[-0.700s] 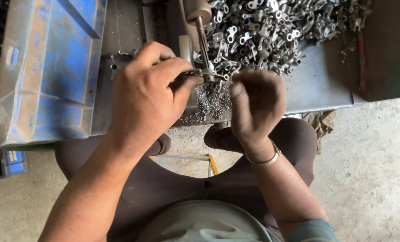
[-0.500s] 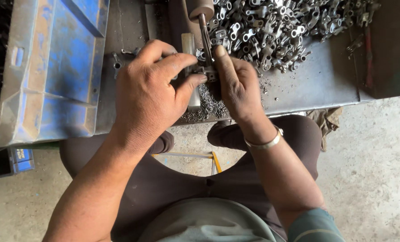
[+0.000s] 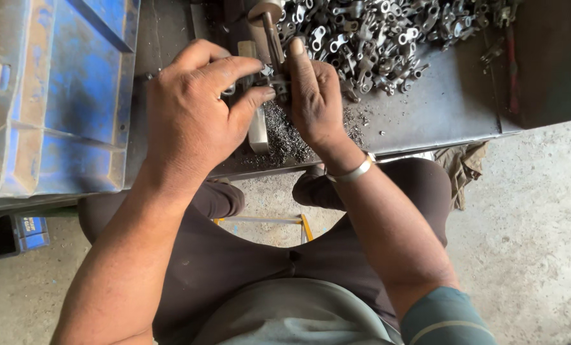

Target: The person repeatedly picks up small metal parts from a pile, presses them against a rotating grinding wheel to deburr or smooth edges, and places the finished parts into a blue bin. The process is continuous and repetitive throughout the clip.

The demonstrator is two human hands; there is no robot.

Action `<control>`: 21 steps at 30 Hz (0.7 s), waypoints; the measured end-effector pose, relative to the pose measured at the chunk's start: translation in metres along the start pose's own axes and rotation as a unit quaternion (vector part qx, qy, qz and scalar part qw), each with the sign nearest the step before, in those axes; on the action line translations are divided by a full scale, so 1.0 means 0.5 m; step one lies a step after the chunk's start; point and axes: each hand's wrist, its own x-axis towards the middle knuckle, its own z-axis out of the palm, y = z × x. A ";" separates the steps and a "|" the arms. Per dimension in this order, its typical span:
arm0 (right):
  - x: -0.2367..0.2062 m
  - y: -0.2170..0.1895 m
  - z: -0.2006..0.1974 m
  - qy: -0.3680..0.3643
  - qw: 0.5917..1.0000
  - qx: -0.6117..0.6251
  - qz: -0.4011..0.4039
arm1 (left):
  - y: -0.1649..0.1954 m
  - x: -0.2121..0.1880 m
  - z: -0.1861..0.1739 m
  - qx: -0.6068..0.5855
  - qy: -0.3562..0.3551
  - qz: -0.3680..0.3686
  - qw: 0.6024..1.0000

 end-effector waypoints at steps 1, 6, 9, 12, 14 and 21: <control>0.008 0.001 0.008 0.007 1.000 0.015 -0.009 | 0.002 0.005 0.001 0.005 0.006 0.000 1.000; 0.023 -0.018 0.050 0.034 0.989 0.105 0.097 | 0.012 0.019 0.002 0.024 0.033 0.005 0.999; 0.029 -0.020 0.055 0.032 0.974 0.163 0.154 | 0.006 0.026 0.009 0.042 0.042 0.023 0.998; 0.027 -0.014 0.050 0.020 0.975 0.154 0.158 | 0.006 0.027 0.010 0.061 0.025 0.022 0.998; 0.025 -0.009 0.048 0.017 0.978 0.142 0.150 | 0.011 0.027 0.006 0.072 0.016 0.026 0.997; -0.047 0.000 0.028 -0.018 0.979 0.125 0.160 | 0.064 0.000 -0.011 0.069 -0.044 -0.012 0.997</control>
